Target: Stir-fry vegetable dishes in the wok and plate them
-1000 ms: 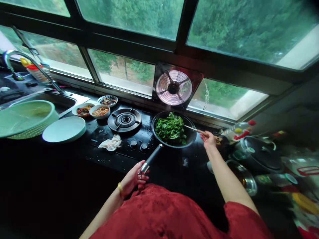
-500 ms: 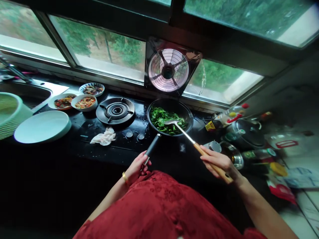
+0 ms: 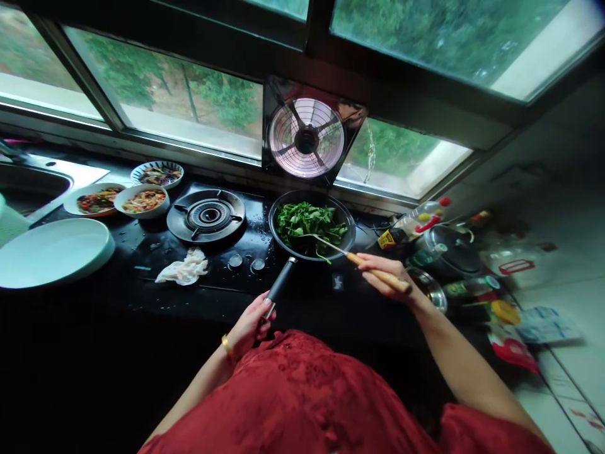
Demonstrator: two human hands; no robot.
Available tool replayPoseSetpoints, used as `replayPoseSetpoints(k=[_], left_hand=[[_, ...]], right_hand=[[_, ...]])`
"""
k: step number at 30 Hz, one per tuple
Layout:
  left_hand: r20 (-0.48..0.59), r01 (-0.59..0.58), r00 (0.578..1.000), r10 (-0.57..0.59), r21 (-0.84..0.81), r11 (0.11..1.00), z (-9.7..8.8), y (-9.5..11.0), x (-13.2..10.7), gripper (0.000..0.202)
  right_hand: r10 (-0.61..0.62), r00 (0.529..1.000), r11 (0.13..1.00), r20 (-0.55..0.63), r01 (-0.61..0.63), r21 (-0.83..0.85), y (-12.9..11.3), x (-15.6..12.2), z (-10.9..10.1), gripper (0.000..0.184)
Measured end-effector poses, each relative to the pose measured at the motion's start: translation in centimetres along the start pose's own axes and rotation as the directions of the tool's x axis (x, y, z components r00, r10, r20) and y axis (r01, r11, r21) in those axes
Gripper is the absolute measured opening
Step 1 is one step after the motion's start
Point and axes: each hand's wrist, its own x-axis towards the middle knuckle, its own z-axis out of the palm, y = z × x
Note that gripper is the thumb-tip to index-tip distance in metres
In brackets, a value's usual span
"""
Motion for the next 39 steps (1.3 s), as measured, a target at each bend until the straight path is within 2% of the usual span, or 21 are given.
replayPoseSetpoints(k=[3, 6, 8, 10, 12, 14, 17, 20, 22, 25, 26, 28, 30, 32, 35, 39], left_hand=[[-0.004, -0.003, 1.0, 0.003, 0.014, 1.0, 0.0, -0.1, 0.0, 0.071], [0.001, -0.025, 1.0, 0.025, 0.016, 1.0, -0.1, -0.2, 0.0, 0.068], [0.0, -0.038, 0.999, 0.038, 0.009, 0.999, -0.2, -0.3, 0.0, 0.067], [-0.003, -0.039, 0.999, 0.039, 0.003, 0.999, -0.2, -0.3, 0.1, 0.068], [-0.009, -0.038, 0.999, 0.038, 0.003, 0.999, -0.2, -0.4, 0.2, 0.069], [-0.022, -0.046, 0.999, 0.046, 0.003, 0.999, -0.2, -0.4, 0.2, 0.069], [-0.041, -0.05, 0.998, 0.049, -0.003, 0.999, -0.1, -0.5, 0.1, 0.069], [-0.06, -0.056, 0.997, 0.055, -0.015, 0.998, 0.2, -0.4, -0.2, 0.067], [-0.075, -0.063, 0.995, 0.061, -0.018, 0.998, 0.4, -0.3, -0.4, 0.064], [-0.076, -0.06, 0.995, 0.059, -0.013, 0.998, 0.6, -0.2, -0.6, 0.06], [-0.075, -0.057, 0.996, 0.056, -0.009, 0.998, 0.6, -0.1, -0.6, 0.059], [-0.075, -0.053, 0.996, 0.053, 0.003, 0.999, 0.5, -0.2, -0.5, 0.059], [-0.073, -0.052, 0.996, 0.053, 0.015, 0.999, 0.4, -0.2, -0.4, 0.059], [-0.066, -0.055, 0.996, 0.057, 0.021, 0.998, 0.4, -0.3, -0.3, 0.059], [-0.051, -0.057, 0.997, 0.057, 0.011, 0.998, 0.4, -0.3, -0.4, 0.061], [-0.038, -0.053, 0.998, 0.053, -0.013, 0.999, 0.4, -0.2, -0.4, 0.059]], right_hand=[[0.002, 0.999, 0.999, -0.042, 0.0, 0.051, -0.7, 1.1, -3.1, 0.014], [0.005, 0.991, 1.0, -0.133, -0.001, 0.027, -0.6, 1.8, -6.8, 0.014], [0.043, 0.974, 0.999, -0.223, -0.035, 0.041, 0.8, 3.0, -8.1, 0.016], [0.141, 0.946, 0.985, -0.291, -0.105, 0.136, 3.3, 5.0, -8.4, 0.016], [0.323, 0.892, 0.917, -0.318, -0.211, 0.338, 6.3, 7.5, -7.9, 0.013], [0.499, 0.818, 0.792, -0.287, -0.297, 0.533, 9.1, 10.0, -6.6, 0.011], [0.622, 0.747, 0.658, -0.236, -0.335, 0.674, 12.5, 13.0, -3.8, 0.009], [0.67, 0.725, 0.563, -0.159, -0.357, 0.746, 14.4, 14.5, -0.7, 0.011], [0.681, 0.726, 0.505, -0.09, -0.378, 0.776, 14.8, 14.7, 0.6, 0.011], [0.665, 0.747, 0.464, -0.021, -0.391, 0.795, 14.2, 13.8, 0.0, 0.009], [0.649, 0.761, 0.466, -0.009, -0.388, 0.795, 13.7, 13.1, -0.8, 0.009], [0.544, 0.839, 0.556, -0.006, -0.355, 0.752, 12.3, 11.3, -3.2, 0.012], [0.353, 0.936, 0.745, 0.01, -0.287, 0.603, 10.3, 8.9, -5.6, 0.017], [0.177, 0.983, 0.908, 0.055, -0.185, 0.376, 7.8, 6.2, -7.4, 0.019], [0.045, 0.992, 0.987, 0.12, -0.063, 0.151, 4.2, 2.3, -8.3, 0.016], [-0.052, 0.972, 0.998, 0.228, 0.046, 0.03, 0.6, -1.9, -8.4, 0.019]])
